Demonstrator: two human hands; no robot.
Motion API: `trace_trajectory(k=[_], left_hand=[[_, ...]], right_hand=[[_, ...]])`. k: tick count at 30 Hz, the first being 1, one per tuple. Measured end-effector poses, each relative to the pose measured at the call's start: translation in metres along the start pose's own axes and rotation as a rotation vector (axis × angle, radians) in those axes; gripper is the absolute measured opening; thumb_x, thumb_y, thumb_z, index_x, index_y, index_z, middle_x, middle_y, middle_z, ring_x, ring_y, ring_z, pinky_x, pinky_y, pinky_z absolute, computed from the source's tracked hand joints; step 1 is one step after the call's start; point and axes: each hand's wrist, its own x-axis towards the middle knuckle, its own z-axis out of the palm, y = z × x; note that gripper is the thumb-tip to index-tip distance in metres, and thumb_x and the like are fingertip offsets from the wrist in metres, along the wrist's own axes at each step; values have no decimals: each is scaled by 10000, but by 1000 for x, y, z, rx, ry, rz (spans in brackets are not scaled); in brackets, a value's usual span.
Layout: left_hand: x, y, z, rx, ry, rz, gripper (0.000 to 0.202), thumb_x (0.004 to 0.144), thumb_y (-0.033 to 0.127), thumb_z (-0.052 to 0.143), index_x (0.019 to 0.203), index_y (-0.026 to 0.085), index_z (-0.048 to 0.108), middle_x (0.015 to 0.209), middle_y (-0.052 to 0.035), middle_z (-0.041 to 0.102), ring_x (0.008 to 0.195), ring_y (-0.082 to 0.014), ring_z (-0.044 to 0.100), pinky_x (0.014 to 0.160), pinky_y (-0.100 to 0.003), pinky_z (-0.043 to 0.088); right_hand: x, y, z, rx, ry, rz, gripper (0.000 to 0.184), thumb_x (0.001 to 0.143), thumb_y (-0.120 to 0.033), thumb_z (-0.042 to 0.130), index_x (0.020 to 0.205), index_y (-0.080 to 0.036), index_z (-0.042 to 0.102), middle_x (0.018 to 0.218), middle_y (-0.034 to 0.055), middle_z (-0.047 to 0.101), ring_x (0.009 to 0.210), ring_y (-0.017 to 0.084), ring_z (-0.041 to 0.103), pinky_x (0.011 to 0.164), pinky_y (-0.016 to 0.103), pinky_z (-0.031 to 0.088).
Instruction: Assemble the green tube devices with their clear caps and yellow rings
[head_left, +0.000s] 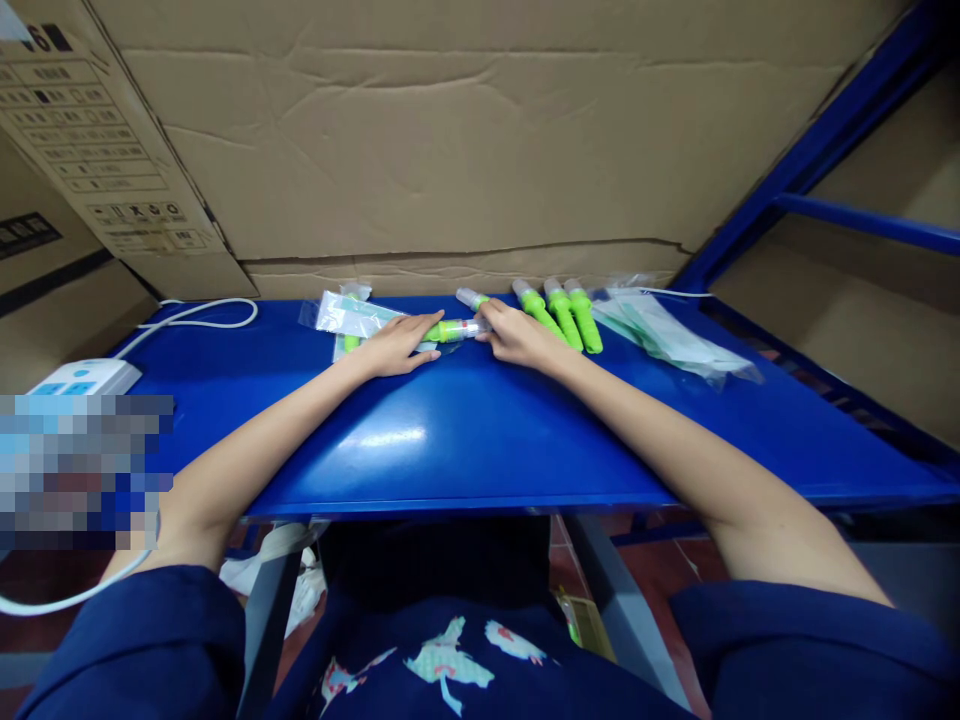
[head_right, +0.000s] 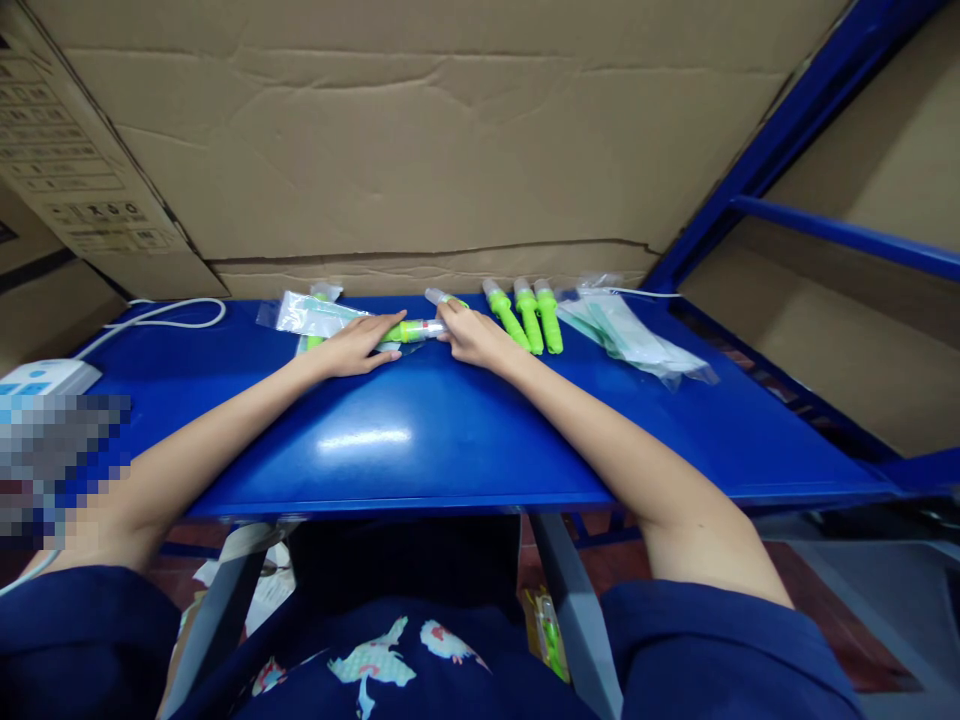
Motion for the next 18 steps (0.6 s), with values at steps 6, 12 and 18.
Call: trace_trajectory(k=[6, 12, 18], left_hand=[[1, -16, 5, -40, 46, -41, 782, 988, 475, 462, 1622, 82, 227, 1686, -215, 300, 1562, -325, 336, 1283, -472, 290], [1, -7, 1, 54, -33, -137, 780, 1022, 509, 419, 1618, 40, 236, 1703, -230, 237, 1593, -330, 258, 1305, -451, 237], [0, 6, 0, 106, -63, -189, 781, 1041, 496, 419, 1620, 11, 222, 1697, -258, 222, 1602, -332, 226, 1309, -439, 215]], right_hand=[[3, 19, 1, -32, 39, 58, 143, 906, -186, 540, 1044, -197, 505, 1106, 170, 643, 958, 336, 660, 840, 481, 549], [2, 17, -1, -10, 6, 113, 152, 860, -190, 598, 1000, -199, 539, 1049, 155, 673, 905, 325, 679, 779, 448, 547], [-2, -4, -6, -52, -21, 125, 202, 859, -242, 660, 1039, -193, 582, 1048, 133, 723, 853, 288, 697, 712, 371, 525]])
